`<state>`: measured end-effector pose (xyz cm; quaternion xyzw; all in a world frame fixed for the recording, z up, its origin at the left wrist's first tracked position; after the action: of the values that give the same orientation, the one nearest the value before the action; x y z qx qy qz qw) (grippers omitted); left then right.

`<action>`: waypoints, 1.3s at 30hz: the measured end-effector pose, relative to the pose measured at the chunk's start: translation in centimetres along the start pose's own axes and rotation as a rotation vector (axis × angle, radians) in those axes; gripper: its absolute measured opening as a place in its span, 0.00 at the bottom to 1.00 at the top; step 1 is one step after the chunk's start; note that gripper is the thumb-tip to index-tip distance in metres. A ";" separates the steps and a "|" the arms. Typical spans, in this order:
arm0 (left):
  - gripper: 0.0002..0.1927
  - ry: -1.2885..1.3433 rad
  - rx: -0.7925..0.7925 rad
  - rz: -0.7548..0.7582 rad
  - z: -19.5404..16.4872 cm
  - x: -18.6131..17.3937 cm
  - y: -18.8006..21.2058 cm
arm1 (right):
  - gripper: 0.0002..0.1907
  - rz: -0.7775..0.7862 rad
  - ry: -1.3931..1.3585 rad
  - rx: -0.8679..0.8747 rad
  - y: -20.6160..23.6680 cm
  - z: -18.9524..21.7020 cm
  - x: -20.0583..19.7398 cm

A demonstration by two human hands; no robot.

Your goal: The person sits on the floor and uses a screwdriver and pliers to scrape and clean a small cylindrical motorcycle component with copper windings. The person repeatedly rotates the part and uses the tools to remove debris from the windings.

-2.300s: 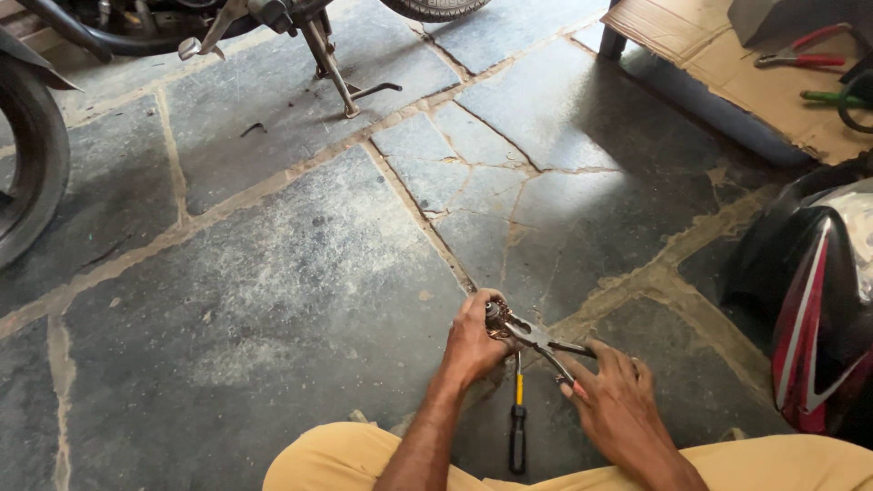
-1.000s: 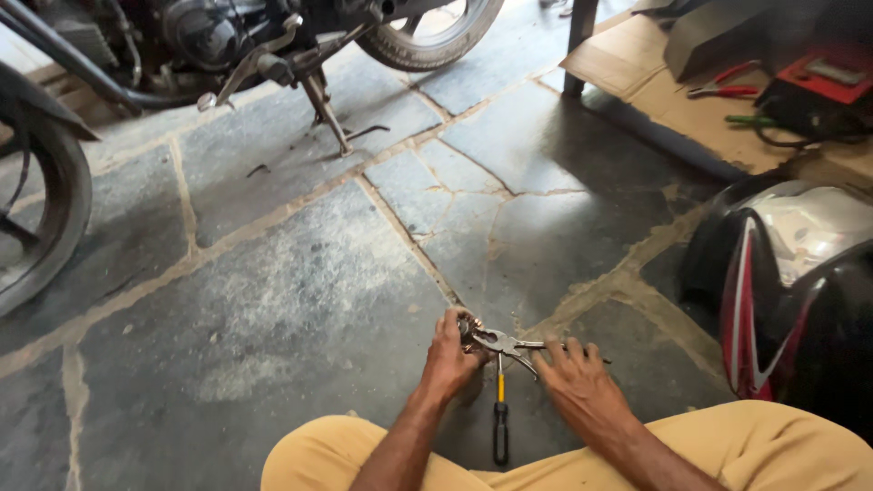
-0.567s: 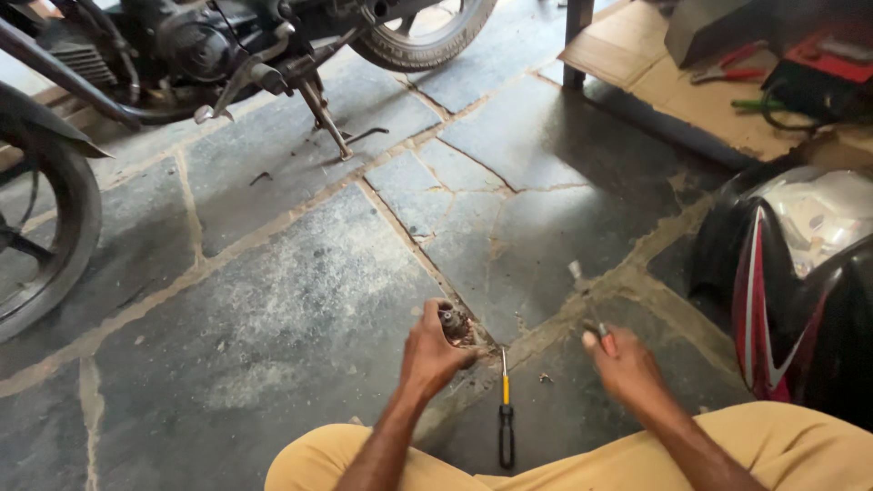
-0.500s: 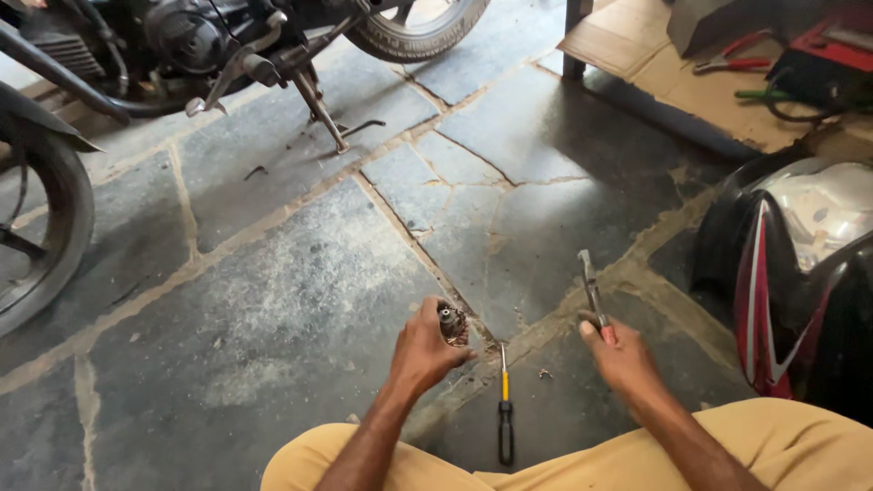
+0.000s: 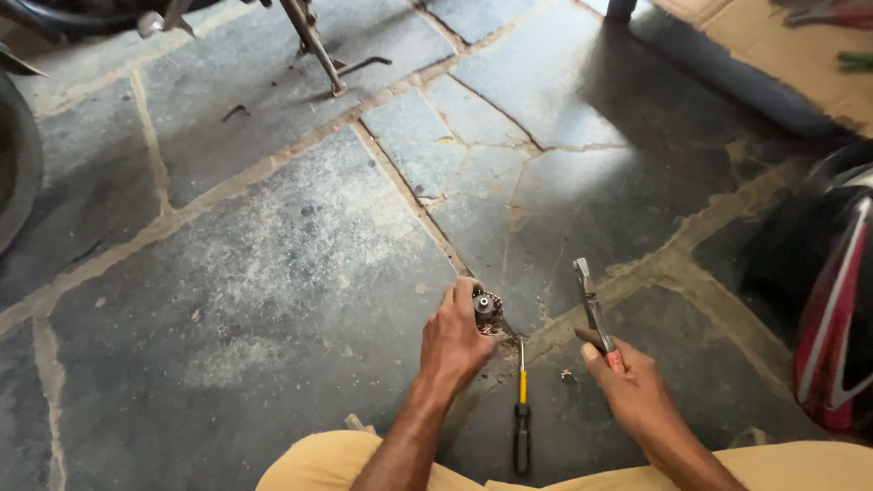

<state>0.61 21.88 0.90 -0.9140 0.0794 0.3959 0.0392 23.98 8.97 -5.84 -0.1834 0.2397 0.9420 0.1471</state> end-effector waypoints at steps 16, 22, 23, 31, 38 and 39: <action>0.29 -0.022 -0.152 0.023 0.9 -0.9 -0.8 | 0.24 0.095 0.771 -0.524 3.8 7.3 4.4; 0.26 -0.034 -0.115 0.024 1.1 -0.3 -0.6 | 0.24 0.037 0.909 -0.662 4.4 8.7 4.4; 0.25 -0.035 -0.117 0.028 1.1 -0.3 -0.5 | 0.24 -0.002 0.933 -0.717 4.6 9.1 4.3; 0.34 0.048 -0.201 0.059 1.7 -0.7 -0.6 | 0.20 -0.086 0.262 -0.207 1.4 4.2 0.5; 0.31 0.062 -0.183 0.047 1.2 -0.6 -0.4 | 0.19 0.139 0.458 -0.415 3.0 5.3 4.3; 0.30 0.072 -0.159 0.021 1.0 -0.9 -0.4 | 0.19 0.129 0.460 -0.387 3.1 5.3 4.2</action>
<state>-0.65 22.49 0.82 -0.9270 0.0585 0.3683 -0.0403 17.71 9.81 -2.05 -0.4006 0.0939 0.9114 -0.0089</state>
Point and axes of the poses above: each hand's wrist, its own y-axis away from the middle knuckle, its own x-axis out of the palm, z = x × y, the point moved 10 cm from there along -y, towards the middle knuckle, and after that the axes turned 4 degrees about -x, right-handed, at the moved point
